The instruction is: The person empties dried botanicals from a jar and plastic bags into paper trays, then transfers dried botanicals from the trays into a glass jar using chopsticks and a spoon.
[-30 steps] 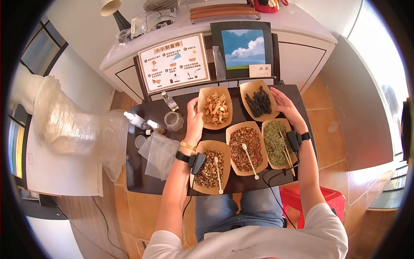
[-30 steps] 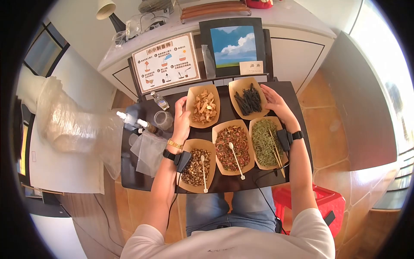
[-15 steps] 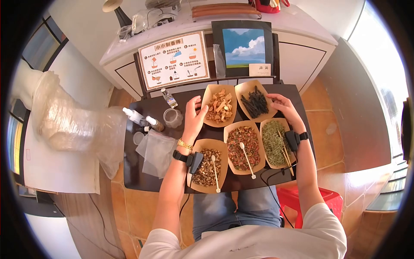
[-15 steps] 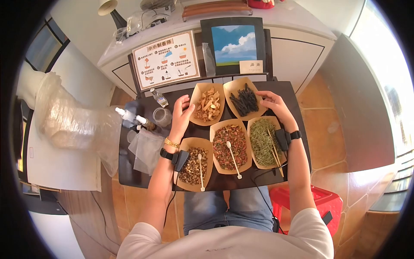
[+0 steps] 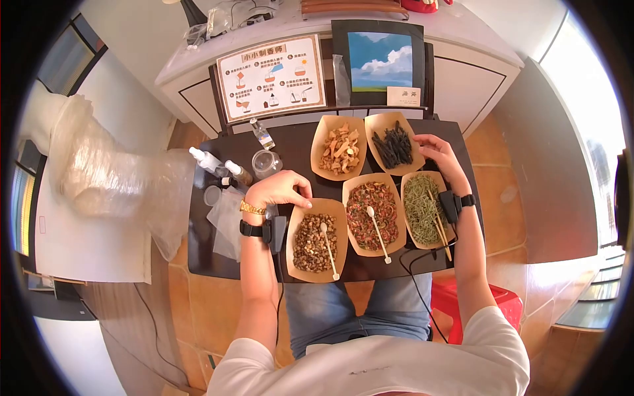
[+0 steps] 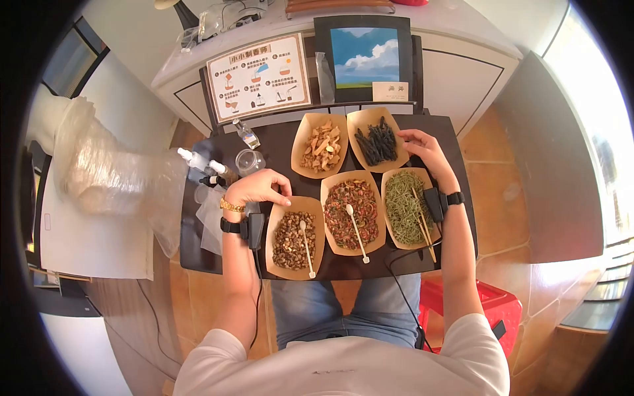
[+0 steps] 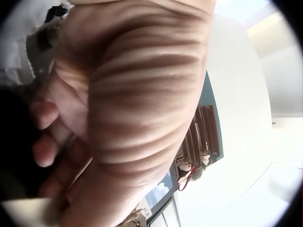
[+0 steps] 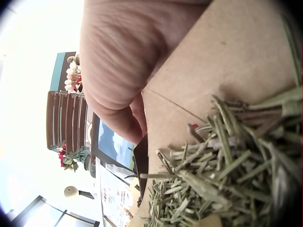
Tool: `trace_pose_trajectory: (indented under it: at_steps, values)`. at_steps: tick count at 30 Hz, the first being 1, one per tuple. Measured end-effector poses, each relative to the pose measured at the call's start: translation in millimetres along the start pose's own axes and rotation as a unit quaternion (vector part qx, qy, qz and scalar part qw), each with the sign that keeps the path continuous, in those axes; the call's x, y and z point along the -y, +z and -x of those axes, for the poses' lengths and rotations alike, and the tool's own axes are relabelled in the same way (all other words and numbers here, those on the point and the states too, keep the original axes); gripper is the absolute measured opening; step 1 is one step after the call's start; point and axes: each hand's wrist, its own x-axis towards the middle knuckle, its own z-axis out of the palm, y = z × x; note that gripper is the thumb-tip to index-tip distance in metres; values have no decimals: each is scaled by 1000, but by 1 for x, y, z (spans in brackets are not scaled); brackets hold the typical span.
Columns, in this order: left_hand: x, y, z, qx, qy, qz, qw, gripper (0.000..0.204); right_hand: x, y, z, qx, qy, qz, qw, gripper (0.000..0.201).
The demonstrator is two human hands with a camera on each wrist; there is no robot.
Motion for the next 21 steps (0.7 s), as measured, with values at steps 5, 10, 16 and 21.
trace_pose_trajectory:
  at_steps: [5, 10, 16, 21]
  values:
    - [18, 3, -5, -63, -2, 70, 996, 16, 2, 2, 2, -13, -7, 9, 1000, 33]
    - [11, 1, -5, -139, -56, 165, 975, 13, -1, -2, 1, 4, 5, 19, 1000, 33]
    - [4, 2, -5, -163, -72, 209, 962, 28, -5, -2, 0, 3, 8, 0, 1000, 32]
    - [17, 7, -25, -338, -2, 138, 931, 37, -6, -2, 0, -8, 22, 7, 1000, 30]
